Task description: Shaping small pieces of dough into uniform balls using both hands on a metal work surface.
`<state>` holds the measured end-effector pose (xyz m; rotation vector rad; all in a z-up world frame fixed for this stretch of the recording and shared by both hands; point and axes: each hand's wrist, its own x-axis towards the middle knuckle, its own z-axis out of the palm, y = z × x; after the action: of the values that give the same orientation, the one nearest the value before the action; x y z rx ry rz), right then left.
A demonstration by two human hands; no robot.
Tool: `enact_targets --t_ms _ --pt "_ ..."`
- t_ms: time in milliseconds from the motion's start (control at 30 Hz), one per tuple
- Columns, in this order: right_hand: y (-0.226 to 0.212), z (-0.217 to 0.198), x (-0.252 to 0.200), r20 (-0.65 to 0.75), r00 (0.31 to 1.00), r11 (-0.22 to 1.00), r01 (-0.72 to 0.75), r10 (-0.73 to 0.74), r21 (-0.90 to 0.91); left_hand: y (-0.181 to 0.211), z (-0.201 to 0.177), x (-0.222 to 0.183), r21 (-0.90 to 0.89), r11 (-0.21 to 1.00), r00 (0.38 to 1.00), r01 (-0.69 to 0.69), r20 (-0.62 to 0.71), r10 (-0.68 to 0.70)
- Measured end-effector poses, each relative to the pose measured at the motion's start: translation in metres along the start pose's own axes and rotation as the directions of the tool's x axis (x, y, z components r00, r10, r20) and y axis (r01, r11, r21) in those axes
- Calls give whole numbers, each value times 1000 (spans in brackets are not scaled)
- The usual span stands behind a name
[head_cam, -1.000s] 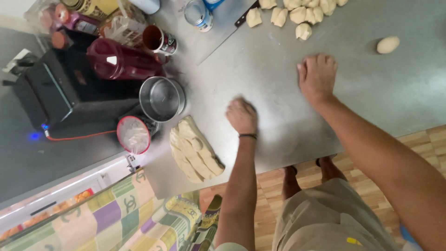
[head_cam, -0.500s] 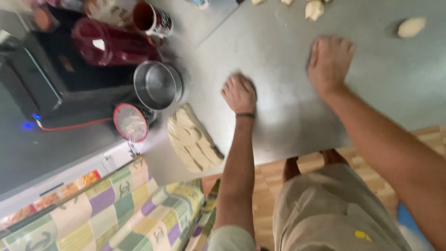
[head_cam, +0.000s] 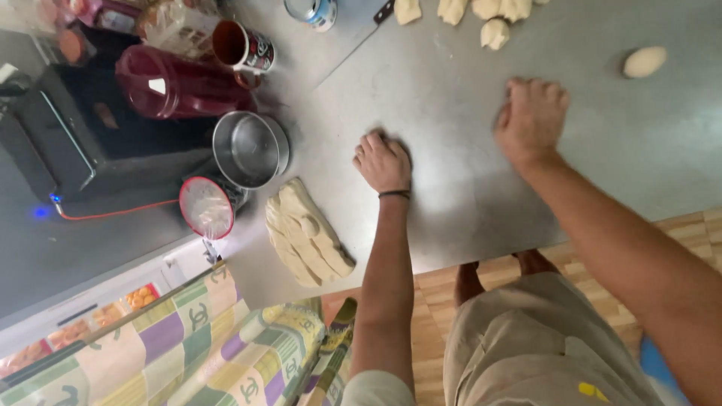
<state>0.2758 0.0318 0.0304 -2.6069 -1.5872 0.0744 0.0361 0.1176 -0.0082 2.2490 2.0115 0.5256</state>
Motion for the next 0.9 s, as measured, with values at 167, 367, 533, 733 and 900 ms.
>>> enact_targets --t_ms 167,367,533,733,900 --pt "52 16 -134 -75 993 956 109 -92 271 -61 -11 -146 -219 973 986 -76 130 106" --pt "110 59 -100 -233 951 979 205 -201 -7 -74 -33 -93 36 998 995 -52 87 49" --pt "25 34 -32 -398 910 985 157 -116 70 -20 -3 -21 2 999 999 39 -6 -39" --pt "84 12 -154 -168 977 924 182 -132 337 -59 -50 -153 -210 976 976 -50 198 93" --pt "108 60 -76 -421 902 983 154 -97 104 -48 -30 -58 89 995 998 -41 -52 46"
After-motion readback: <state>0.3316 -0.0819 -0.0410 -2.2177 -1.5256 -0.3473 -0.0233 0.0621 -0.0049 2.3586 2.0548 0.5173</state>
